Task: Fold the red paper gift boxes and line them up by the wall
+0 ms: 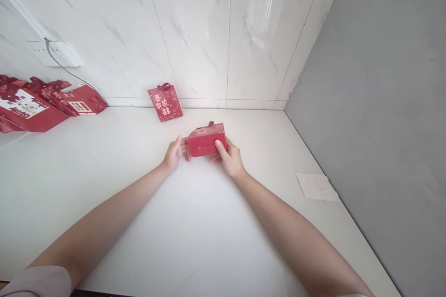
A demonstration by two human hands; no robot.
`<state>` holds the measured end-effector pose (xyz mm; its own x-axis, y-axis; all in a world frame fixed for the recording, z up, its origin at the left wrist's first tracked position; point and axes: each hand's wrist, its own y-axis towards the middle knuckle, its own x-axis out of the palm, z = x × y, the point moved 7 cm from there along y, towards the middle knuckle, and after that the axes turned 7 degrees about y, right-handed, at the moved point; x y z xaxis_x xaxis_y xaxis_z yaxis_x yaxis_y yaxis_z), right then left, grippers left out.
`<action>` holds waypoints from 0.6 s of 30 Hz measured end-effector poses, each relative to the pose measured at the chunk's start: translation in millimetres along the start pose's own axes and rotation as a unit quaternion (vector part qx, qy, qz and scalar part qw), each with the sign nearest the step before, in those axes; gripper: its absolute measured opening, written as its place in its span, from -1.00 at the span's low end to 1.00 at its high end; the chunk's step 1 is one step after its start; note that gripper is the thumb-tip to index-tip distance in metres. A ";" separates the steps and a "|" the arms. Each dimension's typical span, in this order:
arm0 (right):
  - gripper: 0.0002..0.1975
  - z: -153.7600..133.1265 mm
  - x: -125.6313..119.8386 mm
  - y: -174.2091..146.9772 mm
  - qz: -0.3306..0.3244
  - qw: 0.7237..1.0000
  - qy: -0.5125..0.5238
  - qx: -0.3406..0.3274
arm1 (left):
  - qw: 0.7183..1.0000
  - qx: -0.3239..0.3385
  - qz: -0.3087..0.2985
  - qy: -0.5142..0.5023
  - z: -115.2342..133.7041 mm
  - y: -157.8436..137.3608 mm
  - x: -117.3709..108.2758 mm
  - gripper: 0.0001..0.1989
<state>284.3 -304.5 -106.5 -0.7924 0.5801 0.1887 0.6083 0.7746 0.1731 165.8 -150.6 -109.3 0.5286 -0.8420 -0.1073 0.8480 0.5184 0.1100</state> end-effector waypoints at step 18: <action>-0.42 -8.3 -8.1 1.0 0.039 0.997 -0.061 -0.028 | 0.993 0.051 -0.012 0.106 12.9 -7.8 5.8 -0.43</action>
<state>291.7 -310.5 -99.9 -0.7409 0.6662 0.0857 0.6665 0.7133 0.2167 161.8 -161.4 -98.0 0.5135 -0.7979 -0.3157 0.8580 0.4714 0.2041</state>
